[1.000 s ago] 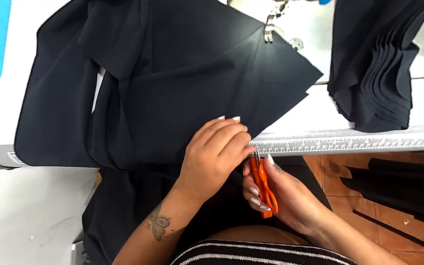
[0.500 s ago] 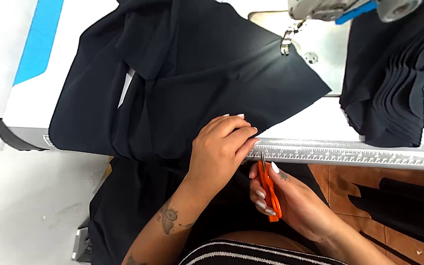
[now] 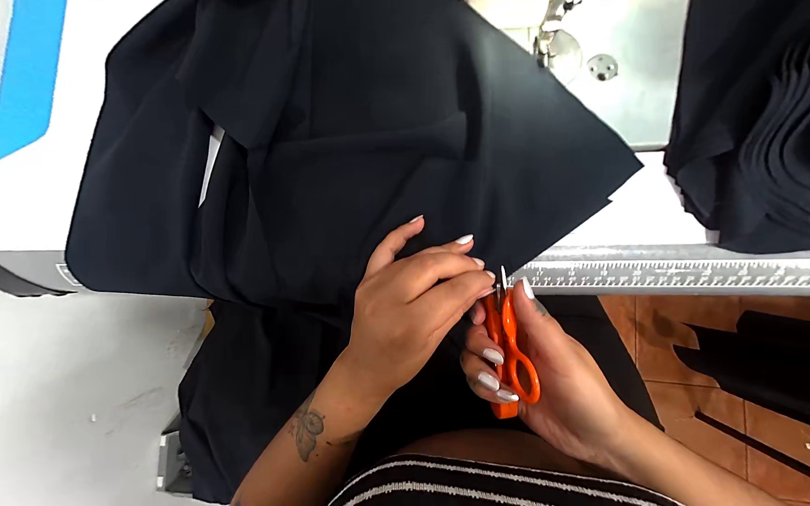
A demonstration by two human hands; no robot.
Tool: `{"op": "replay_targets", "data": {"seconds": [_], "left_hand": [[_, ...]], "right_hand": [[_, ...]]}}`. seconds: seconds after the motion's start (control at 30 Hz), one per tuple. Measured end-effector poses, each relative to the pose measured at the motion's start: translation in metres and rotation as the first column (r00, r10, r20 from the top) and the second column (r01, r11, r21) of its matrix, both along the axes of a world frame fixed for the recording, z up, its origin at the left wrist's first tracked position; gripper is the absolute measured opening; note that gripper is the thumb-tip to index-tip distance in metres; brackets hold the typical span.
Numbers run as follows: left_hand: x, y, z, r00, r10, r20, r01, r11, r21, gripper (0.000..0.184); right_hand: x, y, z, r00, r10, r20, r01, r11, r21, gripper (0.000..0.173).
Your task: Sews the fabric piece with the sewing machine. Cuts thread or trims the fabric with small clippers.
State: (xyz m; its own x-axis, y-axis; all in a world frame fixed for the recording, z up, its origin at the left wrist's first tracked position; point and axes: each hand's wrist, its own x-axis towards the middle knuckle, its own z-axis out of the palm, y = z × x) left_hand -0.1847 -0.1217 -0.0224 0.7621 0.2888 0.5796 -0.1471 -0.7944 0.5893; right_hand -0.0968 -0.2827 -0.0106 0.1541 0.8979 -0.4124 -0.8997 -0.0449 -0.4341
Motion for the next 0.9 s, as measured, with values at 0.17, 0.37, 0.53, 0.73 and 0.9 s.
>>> {"op": "replay_targets", "data": {"seconds": [0.17, 0.37, 0.53, 0.73, 0.9], "left_hand": [[-0.0064, -0.0006, -0.0026, 0.999, -0.042, -0.024, 0.043, 0.998, 0.043, 0.009], [-0.0085, -0.0008, -0.0045, 0.998, -0.054, -0.036, 0.056, 0.997, 0.057, 0.01], [-0.0074, -0.0021, -0.0044, 0.998, -0.035, -0.048, 0.04, 0.995, 0.089, 0.011], [-0.0077, -0.0033, -0.0044, 0.998, -0.027, -0.06, 0.033, 0.994, 0.106, 0.011], [-0.0103, -0.0035, -0.0054, 0.997, -0.033, -0.067, 0.04, 0.992, 0.116, 0.011]], "right_hand": [[-0.0053, 0.0011, 0.0002, 0.999, -0.046, -0.014, 0.045, 0.999, -0.03, 0.047], [-0.0075, 0.0023, -0.0015, 0.998, -0.058, -0.013, 0.058, 0.998, -0.033, 0.046], [-0.0073, 0.002, -0.0034, 0.998, -0.059, -0.009, 0.059, 0.998, -0.031, 0.045], [-0.0052, 0.0009, -0.0038, 1.0, -0.029, 0.007, 0.029, 0.999, -0.043, 0.045], [-0.0062, 0.0009, -0.004, 0.999, -0.04, -0.007, 0.039, 0.998, -0.045, 0.044]]}}
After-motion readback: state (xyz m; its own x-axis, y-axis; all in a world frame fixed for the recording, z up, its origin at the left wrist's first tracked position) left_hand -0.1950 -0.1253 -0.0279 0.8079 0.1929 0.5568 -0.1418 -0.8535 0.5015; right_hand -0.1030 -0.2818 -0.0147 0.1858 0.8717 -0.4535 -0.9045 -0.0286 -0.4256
